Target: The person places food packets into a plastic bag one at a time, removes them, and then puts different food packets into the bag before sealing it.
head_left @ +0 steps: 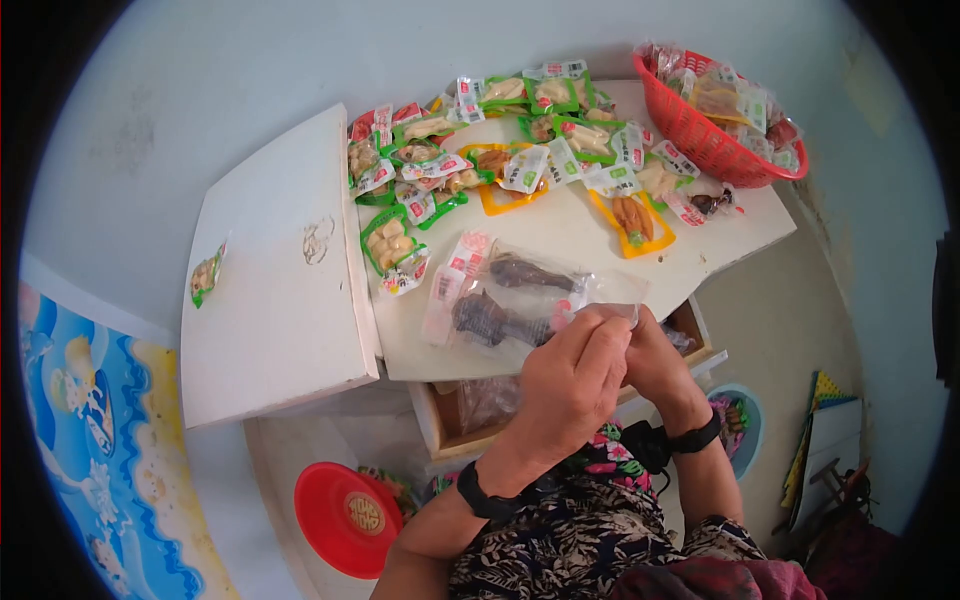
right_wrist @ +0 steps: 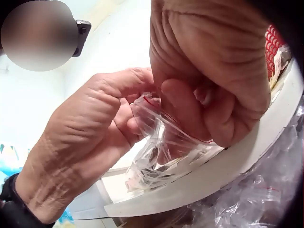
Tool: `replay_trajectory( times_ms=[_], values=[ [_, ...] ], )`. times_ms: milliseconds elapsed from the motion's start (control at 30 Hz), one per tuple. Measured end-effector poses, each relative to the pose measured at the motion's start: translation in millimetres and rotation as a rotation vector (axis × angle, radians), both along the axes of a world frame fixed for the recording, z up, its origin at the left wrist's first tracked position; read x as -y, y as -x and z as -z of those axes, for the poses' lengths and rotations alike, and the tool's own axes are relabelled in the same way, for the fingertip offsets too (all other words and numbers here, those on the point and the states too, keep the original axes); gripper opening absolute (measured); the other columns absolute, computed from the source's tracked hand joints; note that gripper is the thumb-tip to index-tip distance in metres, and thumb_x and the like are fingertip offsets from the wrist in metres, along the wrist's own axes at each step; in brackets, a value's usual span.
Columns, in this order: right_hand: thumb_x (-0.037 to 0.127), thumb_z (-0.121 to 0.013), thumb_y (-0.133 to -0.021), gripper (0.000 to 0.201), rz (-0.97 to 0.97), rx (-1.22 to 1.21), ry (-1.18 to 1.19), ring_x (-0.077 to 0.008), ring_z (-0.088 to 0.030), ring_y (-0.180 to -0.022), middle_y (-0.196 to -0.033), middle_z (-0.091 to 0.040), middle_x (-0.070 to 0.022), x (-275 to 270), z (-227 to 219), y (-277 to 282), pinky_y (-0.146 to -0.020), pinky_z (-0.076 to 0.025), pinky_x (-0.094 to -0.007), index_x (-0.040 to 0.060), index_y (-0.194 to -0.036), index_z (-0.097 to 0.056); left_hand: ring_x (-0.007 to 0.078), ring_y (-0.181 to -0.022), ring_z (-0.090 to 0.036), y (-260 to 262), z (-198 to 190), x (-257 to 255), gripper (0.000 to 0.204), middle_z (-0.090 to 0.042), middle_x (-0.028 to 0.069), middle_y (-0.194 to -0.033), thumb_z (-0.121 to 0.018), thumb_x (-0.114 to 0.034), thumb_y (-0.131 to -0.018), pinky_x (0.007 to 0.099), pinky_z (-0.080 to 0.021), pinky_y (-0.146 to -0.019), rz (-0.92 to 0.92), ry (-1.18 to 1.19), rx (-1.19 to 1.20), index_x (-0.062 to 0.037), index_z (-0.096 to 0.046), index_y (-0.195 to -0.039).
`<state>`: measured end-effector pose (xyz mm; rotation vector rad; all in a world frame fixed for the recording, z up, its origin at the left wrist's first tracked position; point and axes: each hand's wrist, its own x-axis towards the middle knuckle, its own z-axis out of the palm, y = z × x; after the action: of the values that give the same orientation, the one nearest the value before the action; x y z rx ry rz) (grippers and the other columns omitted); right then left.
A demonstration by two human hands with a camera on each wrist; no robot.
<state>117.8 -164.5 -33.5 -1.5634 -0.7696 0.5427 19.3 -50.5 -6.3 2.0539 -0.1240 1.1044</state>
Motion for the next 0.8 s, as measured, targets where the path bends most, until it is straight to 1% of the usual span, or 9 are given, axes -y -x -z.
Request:
replay_trajectory(
  times_ms=[33,133,267,300,400,533,633,733,800],
  values=[
    [0.007,-0.070,-0.095,0.015,-0.018,-0.050,0.030,-0.0089,-0.066,-0.067,-0.080,-0.073,-0.0039,0,-6,-2,-0.056,-0.051,-0.0275,-0.0024,-0.107,-0.075,0.0326,-0.075,-0.071,-1,0,-2,0.020,-0.070,0.0140,-0.098,-0.072,0.005,-0.094,0.0393,-0.057,-0.063,0.002,0.011,-0.020,-0.0003,-0.068,-0.114],
    [0.006,-0.069,-0.095,0.015,-0.015,-0.012,0.136,-0.0087,-0.066,-0.066,-0.080,-0.073,-0.0040,-2,-20,-5,-0.057,-0.052,-0.0261,-0.0025,-0.107,-0.073,0.0311,-0.071,-0.070,0,2,-7,0.019,-0.069,0.0138,-0.096,-0.072,0.005,-0.094,0.0388,-0.055,-0.061,0.003,0.036,-0.053,-0.0007,-0.068,-0.112],
    [0.007,-0.068,-0.100,0.011,0.070,-0.150,0.277,-0.0073,-0.064,-0.062,-0.078,-0.072,-0.0035,15,-51,-4,-0.055,-0.050,-0.0234,-0.0019,-0.104,-0.072,0.0308,-0.068,-0.069,-1,7,-11,0.018,-0.069,0.0137,-0.093,-0.072,0.005,-0.094,0.0384,-0.056,-0.061,-0.010,0.052,-0.083,-0.0012,-0.068,-0.111],
    [0.009,-0.068,-0.102,0.013,0.076,-0.106,0.340,-0.0067,-0.063,-0.061,-0.079,-0.073,-0.0036,19,-63,-5,-0.055,-0.050,-0.0230,-0.0018,-0.106,-0.073,0.0312,-0.068,-0.070,-1,9,-12,0.018,-0.069,0.0139,-0.093,-0.072,0.005,-0.094,0.0383,-0.056,-0.062,-0.009,0.050,-0.097,-0.0013,-0.068,-0.111],
    [0.011,-0.069,-0.103,0.015,0.110,-0.125,0.314,-0.0053,-0.062,-0.060,-0.081,-0.074,-0.0033,29,-71,-12,-0.055,-0.050,-0.0226,-0.0020,-0.107,-0.074,0.0327,-0.067,-0.070,-5,18,-14,0.017,-0.069,0.0149,-0.091,-0.072,0.004,-0.094,0.0390,-0.058,-0.064,-0.016,0.027,-0.066,-0.0014,-0.068,-0.110],
    [0.013,-0.069,-0.104,0.018,0.131,-0.088,0.327,-0.0049,-0.061,-0.058,-0.084,-0.075,-0.0040,32,-74,-23,-0.053,-0.048,-0.0217,-0.0028,-0.109,-0.074,0.0354,-0.069,-0.071,-3,16,-17,0.017,-0.069,0.0164,-0.090,-0.072,0.003,-0.094,0.0421,-0.061,-0.072,-0.017,0.059,-0.110,-0.0018,-0.068,-0.109],
    [0.014,-0.069,-0.104,0.018,0.176,-0.068,0.283,-0.0049,-0.060,-0.057,-0.081,-0.073,-0.0038,29,-66,-30,-0.051,-0.047,-0.0217,-0.0029,-0.107,-0.073,0.0362,-0.070,-0.072,-2,16,-20,0.017,-0.070,0.0173,-0.092,-0.073,0.003,-0.093,0.0418,-0.061,-0.071,-0.008,0.090,-0.095,-0.0014,-0.068,-0.109],
    [0.014,-0.070,-0.104,0.016,0.267,-0.023,0.263,-0.0048,-0.060,-0.059,-0.078,-0.071,-0.0026,29,-53,-38,-0.051,-0.046,-0.0222,-0.0019,-0.104,-0.073,0.0319,-0.067,-0.071,-5,22,-24,0.018,-0.072,0.0184,-0.097,-0.073,0.003,-0.093,0.0376,-0.058,-0.062,-0.046,0.011,-0.037,-0.0012,-0.069,-0.110],
    [0.014,-0.070,-0.104,0.016,0.326,0.003,0.251,-0.0050,-0.061,-0.063,-0.077,-0.070,-0.0018,30,-48,-40,-0.054,-0.047,-0.0234,-0.0015,-0.102,-0.073,0.0269,-0.064,-0.068,-3,20,-24,0.018,-0.073,0.0183,-0.100,-0.073,0.003,-0.093,0.0336,-0.054,-0.057,-0.026,0.056,-0.096,-0.0014,-0.069,-0.110]
  ],
)
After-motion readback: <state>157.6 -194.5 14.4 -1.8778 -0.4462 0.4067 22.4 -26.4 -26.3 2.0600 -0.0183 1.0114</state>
